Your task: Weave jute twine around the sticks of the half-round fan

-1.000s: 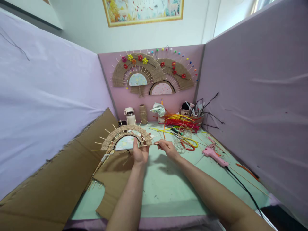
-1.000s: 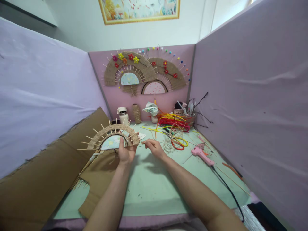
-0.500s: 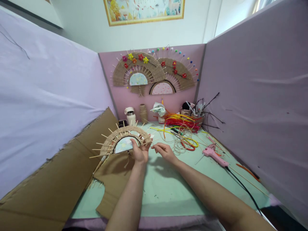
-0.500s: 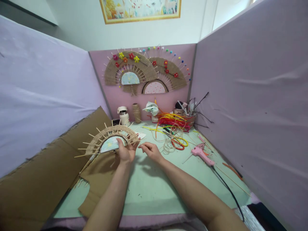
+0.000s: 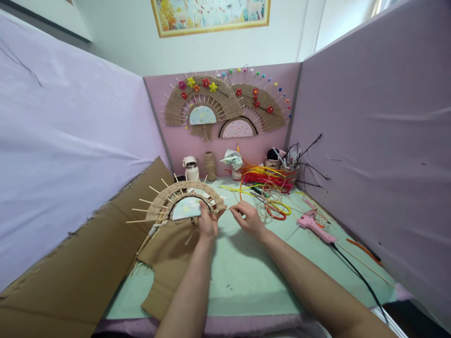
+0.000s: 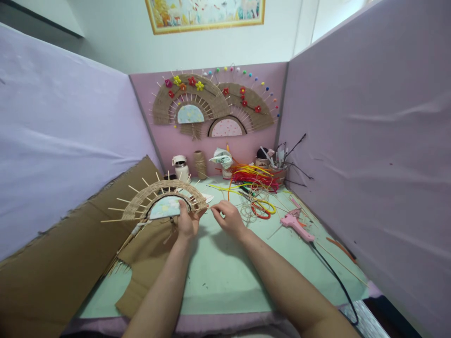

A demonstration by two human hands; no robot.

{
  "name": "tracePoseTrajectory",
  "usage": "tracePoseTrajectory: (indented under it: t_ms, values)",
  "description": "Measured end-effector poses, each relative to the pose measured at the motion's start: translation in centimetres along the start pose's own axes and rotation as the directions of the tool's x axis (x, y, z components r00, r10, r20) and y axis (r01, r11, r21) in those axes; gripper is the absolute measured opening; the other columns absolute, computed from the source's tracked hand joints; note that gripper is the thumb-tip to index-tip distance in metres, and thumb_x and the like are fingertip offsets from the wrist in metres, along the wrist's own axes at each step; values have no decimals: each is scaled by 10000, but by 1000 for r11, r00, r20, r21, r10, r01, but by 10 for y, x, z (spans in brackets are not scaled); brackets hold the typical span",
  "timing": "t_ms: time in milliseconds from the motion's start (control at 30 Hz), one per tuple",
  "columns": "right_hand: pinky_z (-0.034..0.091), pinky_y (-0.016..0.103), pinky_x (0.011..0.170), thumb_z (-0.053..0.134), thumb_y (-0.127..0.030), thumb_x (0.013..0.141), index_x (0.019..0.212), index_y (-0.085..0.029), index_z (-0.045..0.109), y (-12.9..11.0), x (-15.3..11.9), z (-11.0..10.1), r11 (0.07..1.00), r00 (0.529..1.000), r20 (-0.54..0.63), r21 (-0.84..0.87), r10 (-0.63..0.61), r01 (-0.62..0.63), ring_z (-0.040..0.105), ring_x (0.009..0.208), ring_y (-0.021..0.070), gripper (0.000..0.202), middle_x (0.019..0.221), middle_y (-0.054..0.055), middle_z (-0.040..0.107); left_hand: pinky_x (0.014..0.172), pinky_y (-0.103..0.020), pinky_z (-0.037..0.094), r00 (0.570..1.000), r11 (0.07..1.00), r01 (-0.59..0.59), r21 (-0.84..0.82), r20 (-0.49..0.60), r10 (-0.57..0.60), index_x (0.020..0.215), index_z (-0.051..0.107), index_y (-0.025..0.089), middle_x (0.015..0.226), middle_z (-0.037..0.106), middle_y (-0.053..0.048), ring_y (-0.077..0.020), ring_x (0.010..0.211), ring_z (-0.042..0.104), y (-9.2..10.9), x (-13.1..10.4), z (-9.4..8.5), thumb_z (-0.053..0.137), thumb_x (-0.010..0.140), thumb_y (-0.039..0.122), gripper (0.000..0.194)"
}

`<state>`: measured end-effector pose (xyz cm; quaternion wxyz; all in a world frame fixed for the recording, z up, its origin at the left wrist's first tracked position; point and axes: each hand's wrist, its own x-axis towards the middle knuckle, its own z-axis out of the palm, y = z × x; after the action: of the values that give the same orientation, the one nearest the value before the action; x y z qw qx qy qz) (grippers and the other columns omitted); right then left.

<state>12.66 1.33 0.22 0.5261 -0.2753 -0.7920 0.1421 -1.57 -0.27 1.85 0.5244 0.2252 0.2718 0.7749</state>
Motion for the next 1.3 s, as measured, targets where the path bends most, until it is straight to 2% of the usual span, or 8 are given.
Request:
tracePoseTrajectory:
  t_ms: [100,233,367,467,600,800,1067,1300]
  values:
    - [397,301,662,494,-363,897,824,-202,650,5,3,-10,995,994,-57,-31,88,-90,500,684,175,235,714,55,593,813,-386,543,1000,1000,24,17,8,-24,970,648,152,903,701,-77,-176,793,671,-1,-3,2,532,842,495,384]
    - [408,301,660,518,-410,870,775,-203,653,12,5,-14,973,970,-87,31,229,-227,530,693,180,265,747,61,624,819,-395,540,997,998,62,14,38,-62,965,652,144,912,696,-91,-188,816,670,0,-6,3,517,851,488,387]
    - [385,272,587,555,-412,822,731,-190,650,19,6,-14,922,930,-21,138,367,-361,505,616,157,258,652,27,601,834,-422,529,987,991,135,9,83,-135,1024,634,150,960,689,-107,-205,863,666,3,-6,3,506,844,520,431]
    - [357,252,551,573,-383,795,701,-179,646,22,7,-14,881,901,49,194,431,-432,473,578,137,236,608,3,569,836,-448,522,970,978,210,-5,124,-208,1138,593,209,990,685,-90,-206,854,667,6,-7,3,505,843,523,439]
    - [324,242,524,576,-392,789,657,-174,635,22,7,-14,870,895,41,217,445,-442,414,549,121,262,563,-16,504,825,-490,521,940,952,307,3,156,-304,1228,527,317,1008,680,-52,-213,852,669,8,-9,4,497,860,488,406]
    - [307,234,504,576,-415,791,669,-170,648,24,6,-12,858,889,37,246,457,-451,383,554,117,283,565,-19,475,827,-521,521,883,900,436,29,177,-434,1137,597,188,1027,671,-124,-270,936,652,9,-8,4,457,870,505,437]
    - [338,242,545,578,-399,787,704,-166,675,23,6,-13,859,888,39,240,458,-453,427,581,121,265,598,-10,535,841,-541,507,889,909,416,24,201,-412,1287,488,316,1080,663,-84,-249,908,667,10,-8,3,485,878,453,432]
    - [350,247,545,574,-384,787,707,-168,668,22,6,-13,865,891,38,222,453,-450,451,574,126,249,609,-5,570,860,-526,501,883,906,423,31,208,-420,1270,508,287,1051,674,-77,-239,892,673,8,-6,1,507,874,430,421]
